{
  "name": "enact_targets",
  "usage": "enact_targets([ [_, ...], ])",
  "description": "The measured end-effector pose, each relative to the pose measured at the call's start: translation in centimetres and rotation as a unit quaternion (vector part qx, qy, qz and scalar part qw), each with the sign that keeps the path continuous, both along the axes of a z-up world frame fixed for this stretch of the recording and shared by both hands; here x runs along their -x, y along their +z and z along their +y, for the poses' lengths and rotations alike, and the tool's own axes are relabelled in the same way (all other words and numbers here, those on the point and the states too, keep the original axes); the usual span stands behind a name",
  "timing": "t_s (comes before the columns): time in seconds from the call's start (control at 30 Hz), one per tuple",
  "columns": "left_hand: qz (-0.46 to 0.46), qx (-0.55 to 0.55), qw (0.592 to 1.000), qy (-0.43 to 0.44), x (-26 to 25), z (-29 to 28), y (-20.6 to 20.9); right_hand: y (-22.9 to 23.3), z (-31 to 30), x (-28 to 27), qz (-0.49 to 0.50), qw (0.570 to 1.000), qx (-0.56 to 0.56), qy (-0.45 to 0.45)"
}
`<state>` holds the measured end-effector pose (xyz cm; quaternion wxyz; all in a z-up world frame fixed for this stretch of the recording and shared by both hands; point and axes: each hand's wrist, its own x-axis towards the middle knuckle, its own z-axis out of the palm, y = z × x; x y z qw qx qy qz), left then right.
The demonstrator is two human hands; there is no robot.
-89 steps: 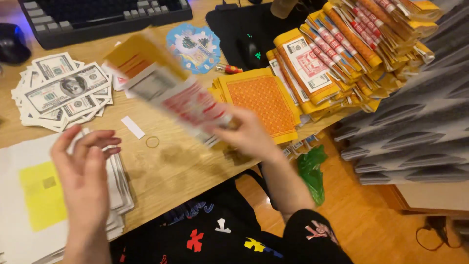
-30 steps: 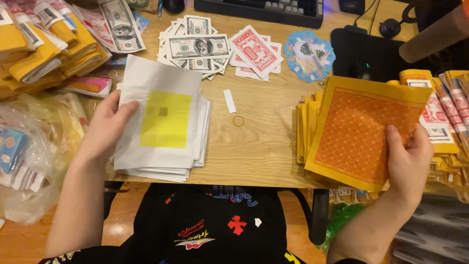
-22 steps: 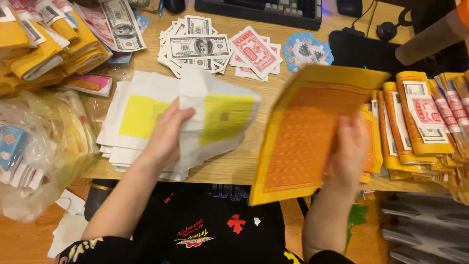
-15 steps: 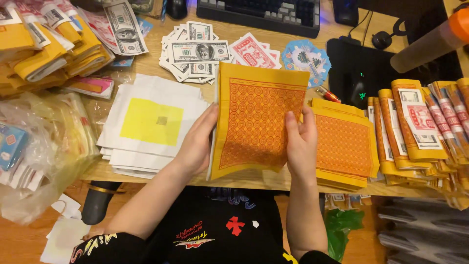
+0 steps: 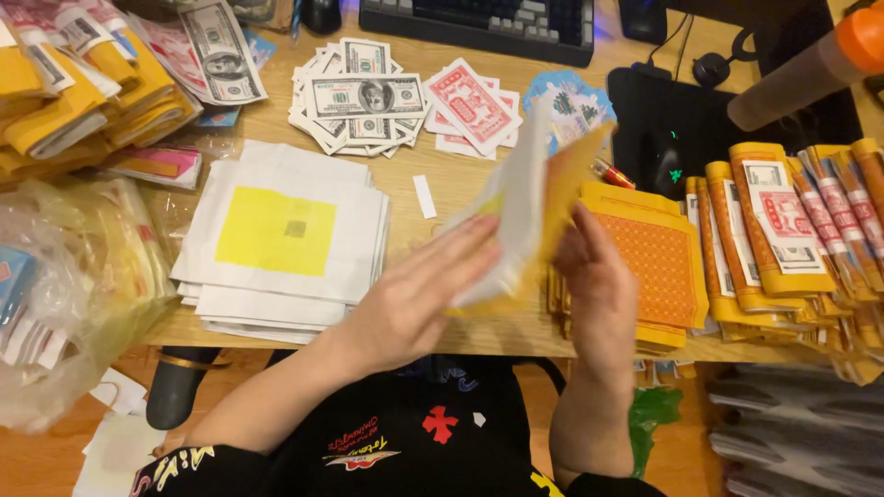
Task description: Folding and bundling stacks of joss paper on a desk
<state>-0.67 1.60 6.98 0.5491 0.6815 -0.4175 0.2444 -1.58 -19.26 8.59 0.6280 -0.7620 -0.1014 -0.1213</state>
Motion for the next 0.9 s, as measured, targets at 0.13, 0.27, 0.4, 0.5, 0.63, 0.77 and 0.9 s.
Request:
enact_targets([
  [0.13,-0.195,-0.325,0.920,0.097,0.4,-0.5,0.3,3.0,-1.0,0.7,0.055,0.970,-0.163,0.169],
  [0.27,-0.156,-0.328,0.930,0.046,-0.5,-0.9,-2.8,1.2,-1.9,-1.0,0.189,0.978,-0.028,-0.083],
  [0.4,0.214,0.065,0.973,0.053,-1.4,-1.1,-6.6,2.0,-2.7,-0.3,0.189,0.978,0.019,-0.088],
  [0.5,0.423,0.306,0.839,-0.152,-4.0,-1.5,-10.8,3.5,-3.6,0.6,0.192,0.979,0.050,-0.048],
  [0.63,0.508,0.357,0.699,-0.353,-2.7,-0.3,-9.2,4.6,-7.6,-0.3,0.123,0.985,0.098,0.077],
  [0.77,0.519,0.108,0.841,-0.106,-2.4,1.4,-3.9,6.4,-9.7,-1.6,0.059,0.958,0.258,0.113],
  [0.9,0.324,-0.025,0.940,-0.106,-3.3,3.8,0.6,7.1,-9.8,-3.3,0.052,0.934,0.290,0.202],
])
